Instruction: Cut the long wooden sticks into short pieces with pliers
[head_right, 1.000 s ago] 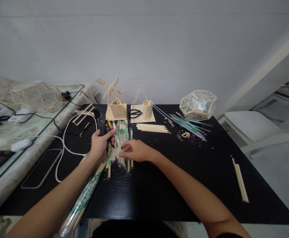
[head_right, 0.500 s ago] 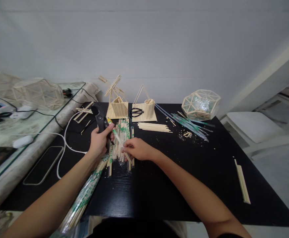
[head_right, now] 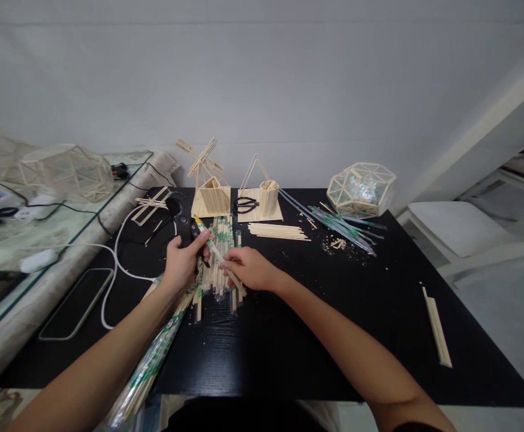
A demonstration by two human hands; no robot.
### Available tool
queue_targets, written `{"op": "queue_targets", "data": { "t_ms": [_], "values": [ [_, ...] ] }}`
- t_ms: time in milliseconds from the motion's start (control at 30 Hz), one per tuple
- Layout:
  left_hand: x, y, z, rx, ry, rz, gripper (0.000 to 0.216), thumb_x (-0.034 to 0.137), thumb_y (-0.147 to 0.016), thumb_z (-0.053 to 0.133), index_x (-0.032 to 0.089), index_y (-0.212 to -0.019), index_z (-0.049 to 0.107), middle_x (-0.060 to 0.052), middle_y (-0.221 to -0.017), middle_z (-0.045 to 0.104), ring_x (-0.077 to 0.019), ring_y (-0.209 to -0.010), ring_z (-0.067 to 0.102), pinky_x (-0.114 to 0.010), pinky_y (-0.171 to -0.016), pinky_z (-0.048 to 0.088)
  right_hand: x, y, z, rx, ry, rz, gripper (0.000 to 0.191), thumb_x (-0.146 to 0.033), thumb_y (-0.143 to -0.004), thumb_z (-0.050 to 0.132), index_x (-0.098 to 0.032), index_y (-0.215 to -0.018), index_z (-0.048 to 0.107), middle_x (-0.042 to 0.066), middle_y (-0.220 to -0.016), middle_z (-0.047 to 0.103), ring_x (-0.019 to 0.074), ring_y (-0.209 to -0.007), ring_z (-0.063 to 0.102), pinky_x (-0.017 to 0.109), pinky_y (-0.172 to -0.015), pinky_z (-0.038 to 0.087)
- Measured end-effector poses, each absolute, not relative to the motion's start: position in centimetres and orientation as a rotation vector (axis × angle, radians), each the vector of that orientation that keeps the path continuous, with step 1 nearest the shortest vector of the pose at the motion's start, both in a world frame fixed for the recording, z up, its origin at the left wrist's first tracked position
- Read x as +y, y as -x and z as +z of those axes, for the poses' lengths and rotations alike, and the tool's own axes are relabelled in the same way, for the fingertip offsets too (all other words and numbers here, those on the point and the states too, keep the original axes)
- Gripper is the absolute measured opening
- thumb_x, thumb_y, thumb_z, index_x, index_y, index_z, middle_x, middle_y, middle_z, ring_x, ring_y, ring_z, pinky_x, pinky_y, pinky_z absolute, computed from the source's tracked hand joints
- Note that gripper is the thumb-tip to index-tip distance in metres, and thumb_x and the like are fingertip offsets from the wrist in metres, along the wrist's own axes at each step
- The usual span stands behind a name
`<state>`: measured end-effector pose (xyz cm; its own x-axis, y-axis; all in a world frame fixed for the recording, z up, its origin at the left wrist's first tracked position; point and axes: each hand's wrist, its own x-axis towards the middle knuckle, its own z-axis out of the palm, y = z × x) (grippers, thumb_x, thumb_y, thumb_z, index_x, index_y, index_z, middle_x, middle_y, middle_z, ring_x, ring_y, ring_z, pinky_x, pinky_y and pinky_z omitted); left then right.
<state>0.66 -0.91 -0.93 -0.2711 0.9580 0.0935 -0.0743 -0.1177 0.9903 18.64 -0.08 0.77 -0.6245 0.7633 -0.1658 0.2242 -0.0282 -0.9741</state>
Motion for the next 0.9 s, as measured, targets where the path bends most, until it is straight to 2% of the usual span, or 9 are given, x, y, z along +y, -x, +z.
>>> {"op": "queue_targets", "data": {
  "t_ms": [233,367,433,500,900],
  "values": [
    [-1.6,-1.5,-0.9,1.312,-1.169,1.499,0.04,0.049,-0.081,0.077,0.017,-0.063,0.062,0.002,-0.049,0.055,-0.0107,-0.045,0.05,-0.024,-0.048,0.042,0.5,-19.2,2.0,-1.795,1.061,1.7,0.015,-0.025,-0.096,0.057,-0.017,-0.083,0.058,0.0,-0.076,0.063,0.0119,-0.057,0.062,0.023,-0.054,0.052],
    [-0.9,-0.9,-1.3,1.233,-1.088,1.566,0.033,0.047,-0.079,0.079,0.016,-0.082,0.07,0.0,-0.062,0.063,-0.0098,-0.046,0.051,-0.024,-0.046,0.043,1.0,-20.1,2.5,-1.801,1.081,1.699,0.014,-0.027,-0.099,0.051,-0.018,-0.089,0.055,-0.002,-0.074,0.062,0.0082,-0.05,0.052,0.019,-0.045,0.042],
    [-0.5,-0.6,-1.5,1.211,-1.042,1.608,0.034,0.046,-0.076,0.082,0.015,-0.086,0.07,-0.001,-0.069,0.066,-0.0089,-0.047,0.052,-0.023,-0.045,0.043,1.3,-20.6,2.6,-1.817,1.088,1.715,0.015,-0.028,-0.101,0.048,-0.018,-0.092,0.055,-0.004,-0.068,0.059,0.0067,-0.046,0.044,0.018,-0.043,0.035],
    [-0.2,-0.3,-1.7,1.211,-1.019,1.633,0.035,0.046,-0.076,0.082,0.014,-0.084,0.07,-0.002,-0.071,0.067,-0.0083,-0.047,0.052,-0.022,-0.045,0.042,1.5,-20.9,2.7,-1.851,1.094,1.684,0.017,-0.029,-0.102,0.048,-0.018,-0.092,0.056,-0.005,-0.064,0.055,0.0067,-0.047,0.04,0.018,-0.045,0.032],
    [-0.3,-0.4,-1.4,1.17,-1.044,1.564,0.032,0.042,-0.076,0.082,0.013,-0.081,0.069,-0.001,-0.067,0.064,-0.0079,-0.046,0.051,-0.022,-0.043,0.042,2.0,-21.1,1.9,-1.986,1.087,1.498,0.02,-0.032,-0.099,0.051,-0.018,-0.087,0.057,-0.004,-0.063,0.049,0.0115,-0.058,0.043,0.025,-0.058,0.033]
  ]
}}
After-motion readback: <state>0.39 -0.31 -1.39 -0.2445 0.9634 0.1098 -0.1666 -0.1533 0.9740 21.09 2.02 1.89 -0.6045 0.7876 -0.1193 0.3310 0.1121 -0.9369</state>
